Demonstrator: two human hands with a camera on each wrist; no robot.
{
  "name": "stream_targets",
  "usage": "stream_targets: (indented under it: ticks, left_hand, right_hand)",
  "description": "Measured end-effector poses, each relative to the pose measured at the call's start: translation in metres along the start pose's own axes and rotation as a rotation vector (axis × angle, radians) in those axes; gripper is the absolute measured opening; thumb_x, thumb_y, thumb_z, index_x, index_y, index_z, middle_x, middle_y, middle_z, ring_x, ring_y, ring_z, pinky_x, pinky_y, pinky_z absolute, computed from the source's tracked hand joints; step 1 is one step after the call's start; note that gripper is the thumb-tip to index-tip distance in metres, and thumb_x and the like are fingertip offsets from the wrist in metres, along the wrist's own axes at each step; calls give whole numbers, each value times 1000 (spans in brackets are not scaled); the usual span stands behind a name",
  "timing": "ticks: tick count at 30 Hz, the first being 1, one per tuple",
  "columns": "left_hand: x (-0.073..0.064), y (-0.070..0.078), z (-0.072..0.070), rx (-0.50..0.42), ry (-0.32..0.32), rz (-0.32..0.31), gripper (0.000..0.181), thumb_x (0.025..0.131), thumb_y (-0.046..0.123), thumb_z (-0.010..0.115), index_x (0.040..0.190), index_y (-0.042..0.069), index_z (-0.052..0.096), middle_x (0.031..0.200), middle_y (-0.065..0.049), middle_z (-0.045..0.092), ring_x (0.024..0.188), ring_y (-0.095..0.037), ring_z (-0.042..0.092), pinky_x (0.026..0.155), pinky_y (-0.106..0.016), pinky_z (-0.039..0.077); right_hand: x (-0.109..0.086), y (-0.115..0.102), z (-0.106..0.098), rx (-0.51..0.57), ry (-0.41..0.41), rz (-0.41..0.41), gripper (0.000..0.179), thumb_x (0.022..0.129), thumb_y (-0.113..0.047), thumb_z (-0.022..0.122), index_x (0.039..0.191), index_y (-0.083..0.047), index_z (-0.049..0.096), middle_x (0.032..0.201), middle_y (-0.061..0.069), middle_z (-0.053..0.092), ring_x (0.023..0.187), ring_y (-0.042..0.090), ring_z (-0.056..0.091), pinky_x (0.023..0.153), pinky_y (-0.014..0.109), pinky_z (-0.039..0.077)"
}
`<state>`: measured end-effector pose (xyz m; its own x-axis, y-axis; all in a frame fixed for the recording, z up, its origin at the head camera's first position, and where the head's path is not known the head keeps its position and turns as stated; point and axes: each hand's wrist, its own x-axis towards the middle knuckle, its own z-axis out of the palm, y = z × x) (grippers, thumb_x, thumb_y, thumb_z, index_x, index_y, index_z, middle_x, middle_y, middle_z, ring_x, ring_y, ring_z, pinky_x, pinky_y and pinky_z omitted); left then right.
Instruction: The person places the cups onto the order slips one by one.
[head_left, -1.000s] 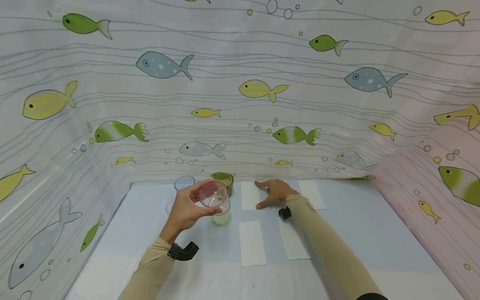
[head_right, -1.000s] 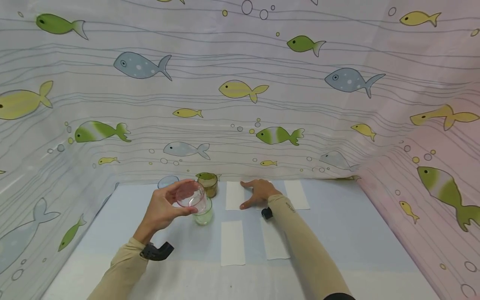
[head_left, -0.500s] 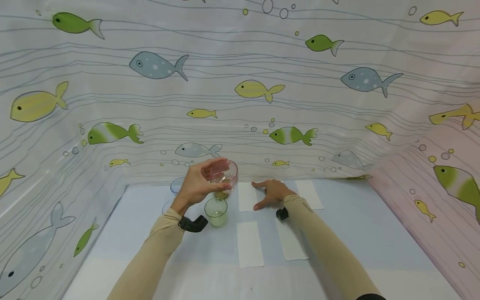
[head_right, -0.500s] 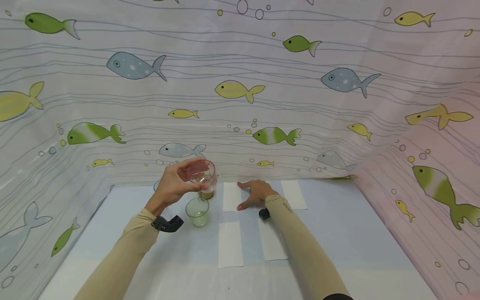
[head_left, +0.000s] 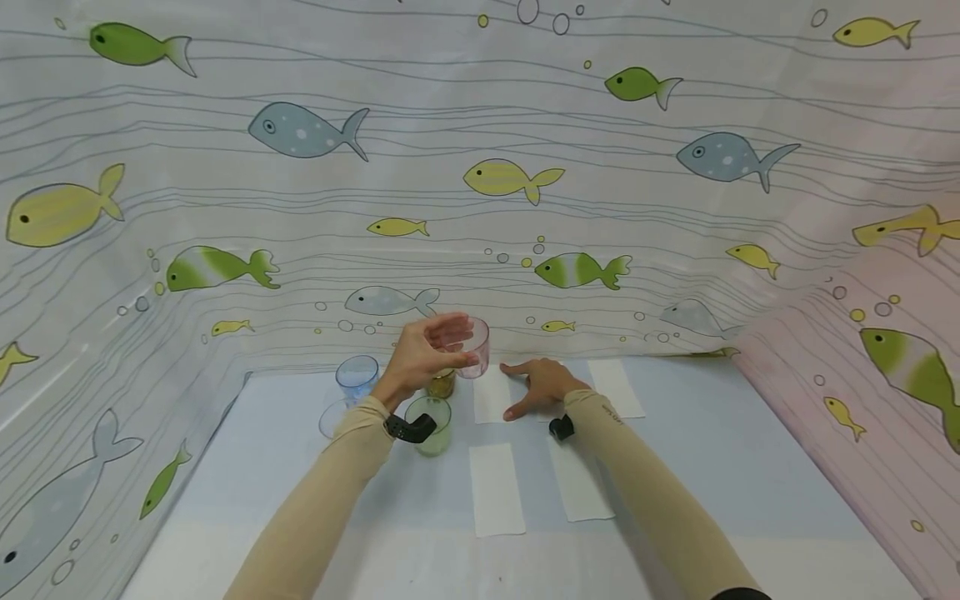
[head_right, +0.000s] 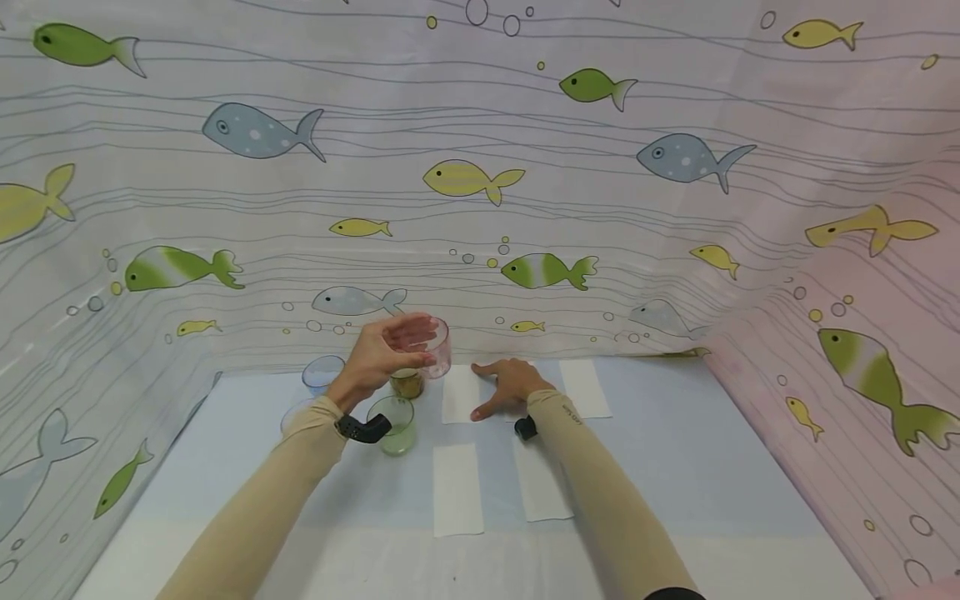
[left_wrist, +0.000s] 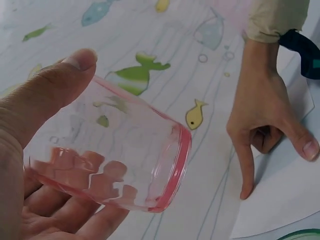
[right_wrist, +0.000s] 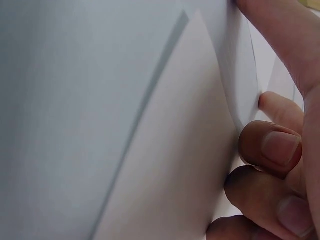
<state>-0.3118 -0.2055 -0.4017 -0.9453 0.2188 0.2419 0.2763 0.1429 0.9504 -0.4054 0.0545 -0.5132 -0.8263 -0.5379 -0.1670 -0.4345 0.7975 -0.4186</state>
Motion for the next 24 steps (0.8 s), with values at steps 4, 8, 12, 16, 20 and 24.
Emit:
stream_targets:
  ticks: [4, 8, 12, 16, 20, 24]
  left_hand:
    - [3, -11, 5, -9, -2, -40, 71, 83, 0, 89, 147, -1, 58, 145, -26, 64, 134, -42, 63, 114, -51, 52]
    - [4, -21, 10, 11, -11, -74, 71, 83, 2, 90, 147, 1, 59, 146, -23, 64, 136, -42, 62, 115, -47, 52]
    - [8, -30, 14, 30, -26, -85, 71, 83, 3, 90, 146, 2, 59, 147, -22, 63, 136, -40, 62, 115, -46, 51]
    - [11, -34, 18, 57, -43, -111, 71, 82, 6, 92, 145, 4, 59, 145, -20, 65, 135, -38, 63, 116, -45, 51]
    - [14, -35, 22, 87, -63, -136, 71, 82, 9, 93, 144, 3, 59, 146, -23, 63, 137, -43, 59, 118, -47, 49]
    - [16, -39, 26, 128, -75, -164, 70, 83, 10, 92, 143, 4, 58, 147, -24, 62, 138, -42, 59, 118, -49, 49]
  right_hand:
    - [2, 1, 2, 11, -8, 19, 110, 58, -72, 95, 155, -42, 51, 106, 0, 72, 92, 15, 60, 81, 33, 51]
    - [3, 3, 4, 9, -21, 31, 112, 56, -74, 94, 154, -44, 51, 104, -2, 71, 91, 15, 60, 78, 31, 50]
    - [3, 2, 4, 8, -21, 39, 111, 57, -75, 94, 155, -43, 51, 100, -2, 70, 89, 16, 60, 76, 31, 49]
    - [2, 1, 2, 2, -19, 43, 111, 58, -74, 94, 155, -40, 52, 100, -2, 71, 89, 15, 60, 75, 31, 50]
    - [2, 0, 0, -11, -13, 39, 111, 59, -73, 94, 155, -38, 52, 100, -3, 71, 88, 15, 60, 75, 31, 49]
    - [2, -2, 0, -8, -7, 34, 109, 60, -72, 94, 154, -35, 55, 98, -3, 70, 88, 15, 59, 74, 31, 49]
